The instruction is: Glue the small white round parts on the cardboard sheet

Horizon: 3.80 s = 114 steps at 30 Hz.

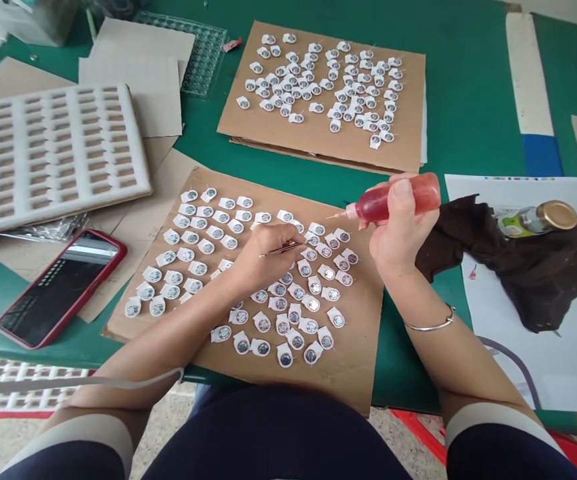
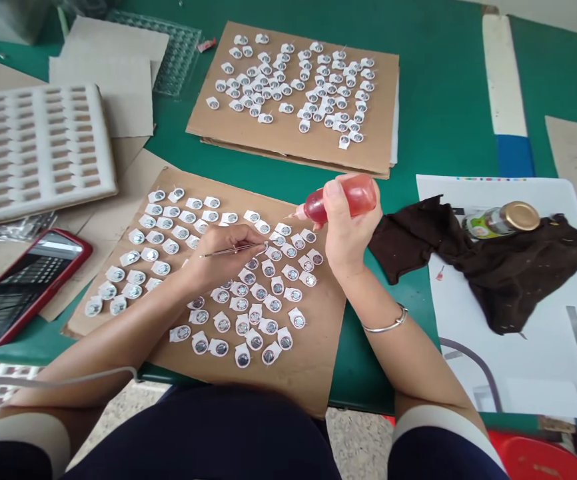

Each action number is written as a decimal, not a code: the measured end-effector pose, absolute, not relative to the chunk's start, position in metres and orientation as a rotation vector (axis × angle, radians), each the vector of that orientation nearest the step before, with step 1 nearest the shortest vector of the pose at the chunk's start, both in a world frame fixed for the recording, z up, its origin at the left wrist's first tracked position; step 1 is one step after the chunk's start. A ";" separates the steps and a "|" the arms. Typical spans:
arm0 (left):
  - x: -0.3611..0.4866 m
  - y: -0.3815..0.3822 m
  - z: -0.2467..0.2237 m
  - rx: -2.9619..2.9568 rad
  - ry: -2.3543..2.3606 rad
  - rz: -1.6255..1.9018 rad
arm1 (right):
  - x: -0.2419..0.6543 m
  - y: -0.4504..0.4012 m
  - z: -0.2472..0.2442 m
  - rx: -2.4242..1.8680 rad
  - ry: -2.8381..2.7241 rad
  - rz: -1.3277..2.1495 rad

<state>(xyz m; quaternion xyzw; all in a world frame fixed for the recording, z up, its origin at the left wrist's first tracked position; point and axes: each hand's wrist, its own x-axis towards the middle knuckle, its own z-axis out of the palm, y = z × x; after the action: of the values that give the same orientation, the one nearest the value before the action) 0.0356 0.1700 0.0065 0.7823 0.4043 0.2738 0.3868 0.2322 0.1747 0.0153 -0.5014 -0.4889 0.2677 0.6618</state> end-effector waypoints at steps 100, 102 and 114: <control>0.049 0.145 0.015 2.776 0.855 0.236 | 0.224 0.166 -0.011 -1.429 -1.438 0.150; 0.049 0.145 0.016 2.768 0.861 0.237 | 0.224 0.165 -0.011 -1.434 -1.450 0.139; 0.047 0.148 0.017 2.702 0.837 0.362 | 0.224 0.163 -0.010 -1.445 -1.478 0.113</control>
<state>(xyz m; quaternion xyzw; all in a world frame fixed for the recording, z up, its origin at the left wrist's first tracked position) 0.0472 0.1480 0.0170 0.9376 0.2905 0.1255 0.1443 0.2242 0.1634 -0.0101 -0.6002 -0.6140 0.0470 0.5105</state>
